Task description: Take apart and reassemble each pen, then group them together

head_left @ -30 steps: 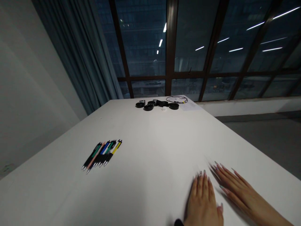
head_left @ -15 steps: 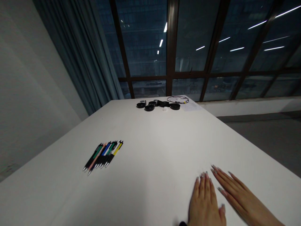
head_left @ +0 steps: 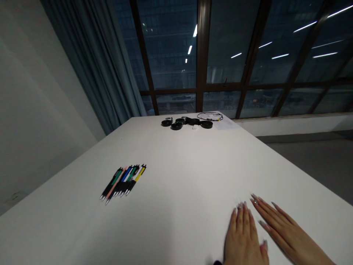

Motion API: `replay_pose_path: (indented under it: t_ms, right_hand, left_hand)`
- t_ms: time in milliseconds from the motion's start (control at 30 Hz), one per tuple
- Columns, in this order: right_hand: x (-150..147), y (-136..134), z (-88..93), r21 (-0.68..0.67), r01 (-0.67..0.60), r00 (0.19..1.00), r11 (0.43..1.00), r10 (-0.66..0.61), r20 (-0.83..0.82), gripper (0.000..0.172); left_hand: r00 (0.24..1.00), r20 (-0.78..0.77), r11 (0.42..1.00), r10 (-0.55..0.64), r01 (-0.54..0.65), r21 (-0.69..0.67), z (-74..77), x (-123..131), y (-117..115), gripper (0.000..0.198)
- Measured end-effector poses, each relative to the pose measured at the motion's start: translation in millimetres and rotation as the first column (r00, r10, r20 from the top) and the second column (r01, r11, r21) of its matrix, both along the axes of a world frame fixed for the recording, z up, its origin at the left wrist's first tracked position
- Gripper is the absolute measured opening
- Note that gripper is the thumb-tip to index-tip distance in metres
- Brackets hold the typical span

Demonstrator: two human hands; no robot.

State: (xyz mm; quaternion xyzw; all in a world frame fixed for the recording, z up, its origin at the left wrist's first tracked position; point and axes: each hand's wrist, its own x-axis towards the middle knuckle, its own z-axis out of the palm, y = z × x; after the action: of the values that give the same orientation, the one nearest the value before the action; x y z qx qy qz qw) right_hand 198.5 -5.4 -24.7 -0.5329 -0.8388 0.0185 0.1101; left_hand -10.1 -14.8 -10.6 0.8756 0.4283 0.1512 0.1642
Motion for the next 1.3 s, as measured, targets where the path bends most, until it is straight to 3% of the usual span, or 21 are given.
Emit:
replay_pose_path:
  t_ms: [800, 1300]
  right_hand:
    - [1.0, -0.1, -0.5, 0.009, 0.005, 1.000, 1.000, -0.005, -0.028, 0.062]
    - [4.4, 0.5, -8.6, 0.045, -0.002, 0.997, 0.999, 0.005, -0.078, 0.065]
  left_hand:
    - [0.996, -0.087, 0.996, 0.017, -0.010, 0.087, -1.0, 1.0, -2.4, 0.074]
    - [0.995, -0.095, 0.999, 0.023, -0.019, 0.041, -0.5, 0.3, -3.0, 0.071]
